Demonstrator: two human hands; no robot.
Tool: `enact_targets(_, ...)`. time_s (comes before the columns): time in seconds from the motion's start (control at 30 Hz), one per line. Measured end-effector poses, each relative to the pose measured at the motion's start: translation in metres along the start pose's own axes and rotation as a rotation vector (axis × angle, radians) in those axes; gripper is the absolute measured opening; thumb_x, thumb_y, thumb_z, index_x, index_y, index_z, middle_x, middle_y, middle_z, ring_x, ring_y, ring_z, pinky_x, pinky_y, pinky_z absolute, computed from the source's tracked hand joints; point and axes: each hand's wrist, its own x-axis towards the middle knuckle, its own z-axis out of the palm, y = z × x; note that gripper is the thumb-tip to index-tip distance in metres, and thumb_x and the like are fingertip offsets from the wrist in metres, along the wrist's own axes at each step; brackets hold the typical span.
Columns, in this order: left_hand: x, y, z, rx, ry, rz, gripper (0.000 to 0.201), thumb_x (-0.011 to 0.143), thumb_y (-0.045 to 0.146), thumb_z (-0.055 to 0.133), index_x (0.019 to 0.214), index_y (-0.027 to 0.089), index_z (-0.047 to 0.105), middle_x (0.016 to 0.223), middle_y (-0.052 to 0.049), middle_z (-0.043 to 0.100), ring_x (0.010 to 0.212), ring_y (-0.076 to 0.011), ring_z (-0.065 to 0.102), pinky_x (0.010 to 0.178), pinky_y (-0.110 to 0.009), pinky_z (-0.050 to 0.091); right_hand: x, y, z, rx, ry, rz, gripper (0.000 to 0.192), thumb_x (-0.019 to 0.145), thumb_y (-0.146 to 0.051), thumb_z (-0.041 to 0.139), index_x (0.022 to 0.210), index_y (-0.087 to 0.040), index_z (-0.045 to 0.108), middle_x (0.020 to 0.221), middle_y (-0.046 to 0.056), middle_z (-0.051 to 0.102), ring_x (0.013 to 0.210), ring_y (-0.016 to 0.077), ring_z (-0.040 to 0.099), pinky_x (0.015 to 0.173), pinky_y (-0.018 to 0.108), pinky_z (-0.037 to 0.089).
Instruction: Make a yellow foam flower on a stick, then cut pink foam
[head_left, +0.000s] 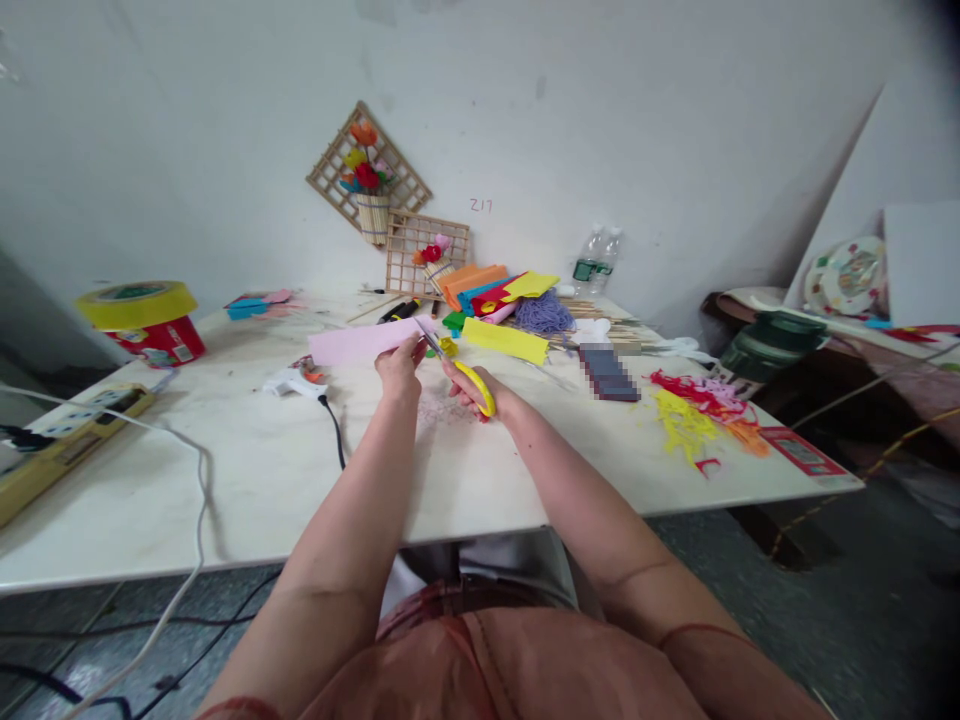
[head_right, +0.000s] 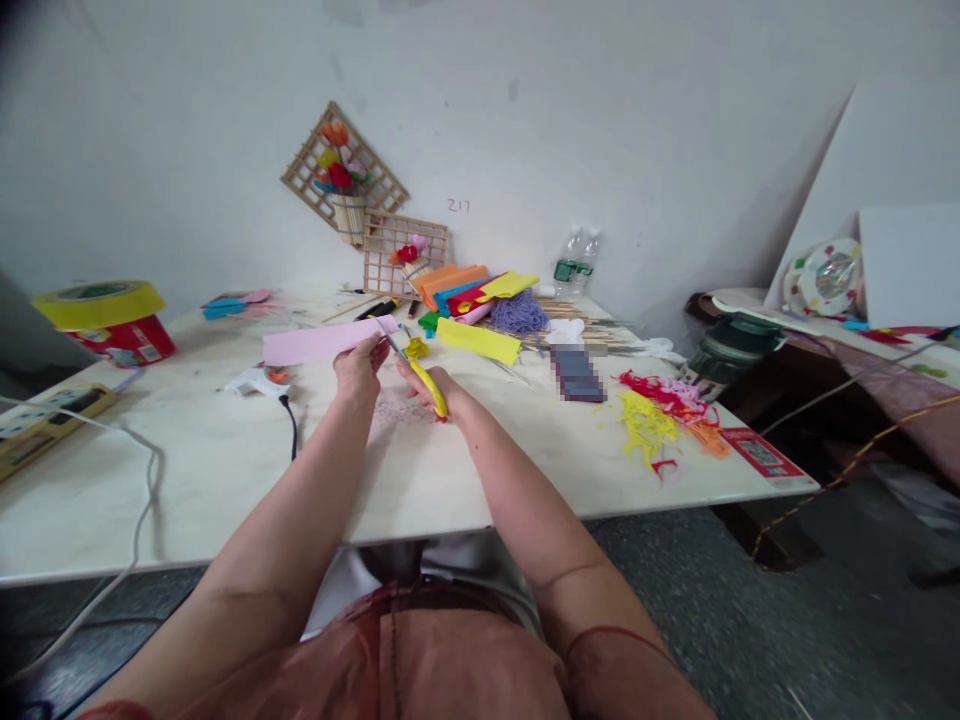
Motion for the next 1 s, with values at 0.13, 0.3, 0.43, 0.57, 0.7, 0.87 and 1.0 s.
enact_targets(0.13,-0.0006,0.0007,-0.0003,-0.005,-0.003,0.002,0.021,0.05,0.015,0.07,0.069,0.011,0.061,0.063,-0.001,0.061,0.058,-0.0119,0.06,0.063,-0.025,0.05,0.001,0.0004,0.0012,0.013,-0.015,0.022,0.055,0.078,-0.071,0.032,0.073,-0.017,0.041,0.046,-0.008,0.028,0.03,0.0043,0.022,0.028,0.018,0.021)
enact_targets(0.3,0.0013,-0.0003,-0.0014,0.012,-0.012,-0.01,0.02,0.053,0.015,0.069,0.07,0.012,0.061,0.064,-0.002,0.061,0.06,-0.012,0.061,0.065,-0.026,0.051,0.0014,-0.0008,0.002,0.005,-0.024,0.032,0.053,0.079,-0.07,0.033,0.074,-0.018,0.04,0.047,-0.007,0.03,0.03,0.0045,0.022,0.028,0.018,0.02)
enact_targets(0.43,0.0024,-0.0011,-0.0017,0.009,-0.003,-0.019,0.019,0.053,0.015,0.069,0.07,0.011,0.061,0.065,-0.002,0.061,0.059,-0.0116,0.061,0.065,-0.025,0.051,0.0006,-0.0014,0.0032,0.004,-0.029,0.027,0.053,0.079,-0.07,0.032,0.072,-0.018,0.04,0.047,-0.007,0.029,0.03,0.0045,0.022,0.027,0.018,0.018)
enact_targets(0.57,0.0019,-0.0008,-0.0013,0.014,0.001,-0.02,0.018,0.054,0.015,0.068,0.069,0.011,0.061,0.064,-0.002,0.061,0.059,-0.0115,0.061,0.066,-0.026,0.051,0.0001,-0.0008,0.0041,-0.003,-0.016,0.026,0.053,0.079,-0.071,0.032,0.072,-0.018,0.04,0.048,-0.006,0.03,0.03,0.0049,0.023,0.027,0.018,0.019)
enact_targets(0.7,0.0013,-0.0007,-0.0013,0.018,-0.001,-0.018,0.016,0.054,0.015,0.068,0.069,0.011,0.061,0.064,-0.002,0.061,0.06,-0.0119,0.061,0.068,-0.027,0.051,0.0014,0.0004,0.0047,0.003,-0.022,0.026,0.054,0.079,-0.071,0.03,0.073,-0.018,0.04,0.047,-0.006,0.029,0.03,0.0051,0.022,0.027,0.018,0.019)
enact_targets(0.87,0.0016,-0.0013,-0.0015,0.011,0.001,-0.022,0.017,0.054,0.015,0.068,0.069,0.011,0.062,0.064,-0.002,0.061,0.06,-0.012,0.061,0.066,-0.026,0.051,0.0036,0.0017,0.0059,0.001,-0.017,0.024,0.053,0.079,-0.071,0.03,0.072,-0.019,0.038,0.046,-0.007,0.028,0.029,0.0053,0.021,0.026,0.019,0.019)
enact_targets(1.0,0.0021,-0.0018,-0.0017,0.001,0.002,-0.022,0.017,0.053,0.014,0.068,0.068,0.011,0.061,0.063,-0.002,0.061,0.058,-0.0114,0.06,0.064,-0.025,0.051,0.0023,0.0011,0.0065,0.003,-0.018,0.024,0.052,0.08,-0.07,0.03,0.071,-0.019,0.036,0.045,-0.007,0.027,0.028,0.0053,0.022,0.026,0.018,0.019)
